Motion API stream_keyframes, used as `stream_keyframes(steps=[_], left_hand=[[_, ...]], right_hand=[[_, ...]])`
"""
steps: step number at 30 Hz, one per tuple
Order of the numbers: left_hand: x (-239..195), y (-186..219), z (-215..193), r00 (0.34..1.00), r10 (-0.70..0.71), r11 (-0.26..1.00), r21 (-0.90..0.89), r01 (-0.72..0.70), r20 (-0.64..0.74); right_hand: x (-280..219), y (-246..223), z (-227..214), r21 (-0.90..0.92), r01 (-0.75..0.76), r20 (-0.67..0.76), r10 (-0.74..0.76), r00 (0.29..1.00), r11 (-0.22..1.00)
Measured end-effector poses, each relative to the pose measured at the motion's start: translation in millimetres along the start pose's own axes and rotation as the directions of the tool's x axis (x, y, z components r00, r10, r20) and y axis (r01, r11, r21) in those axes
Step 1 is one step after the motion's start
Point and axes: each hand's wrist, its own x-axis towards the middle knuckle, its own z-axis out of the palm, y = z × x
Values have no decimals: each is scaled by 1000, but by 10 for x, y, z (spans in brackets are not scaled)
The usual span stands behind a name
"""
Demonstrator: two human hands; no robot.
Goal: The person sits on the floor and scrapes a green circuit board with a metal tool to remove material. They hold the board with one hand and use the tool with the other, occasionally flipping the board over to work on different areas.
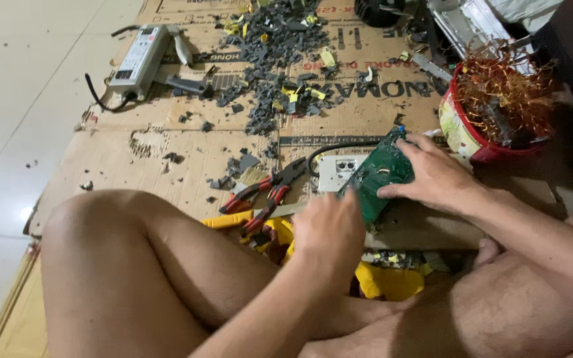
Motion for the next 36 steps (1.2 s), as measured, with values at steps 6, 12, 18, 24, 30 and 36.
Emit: stream_keyframes(steps=[6, 12, 18, 24, 30, 36], left_hand=[[-10, 33, -185, 1000, -8, 997, 71, 10, -29], [-11, -35, 69, 998, -15, 1000, -12, 15, 60], [240, 128, -127, 999, 0, 1000, 30, 2, -40], [221, 386, -299, 999, 13, 997, 71, -10, -37], [227, 278, -259, 999, 39, 992, 121, -36, -19], [288, 313, -168, 992, 93, 969, 237, -69, -90]], right_hand=[[0, 55, 65, 15, -6, -16, 7, 1000, 1000], [-36, 0, -7, 22, -19, -7, 19, 1000, 1000], [66, 178, 122, 8, 16, -53, -16, 998, 1000], [50, 132, 77, 14, 30, -64, -29, 998, 999], [-1, 56, 29, -10, 39, -60, -39, 997, 999], [-13, 51, 3, 22, 48, -47, -47, 998, 999]])
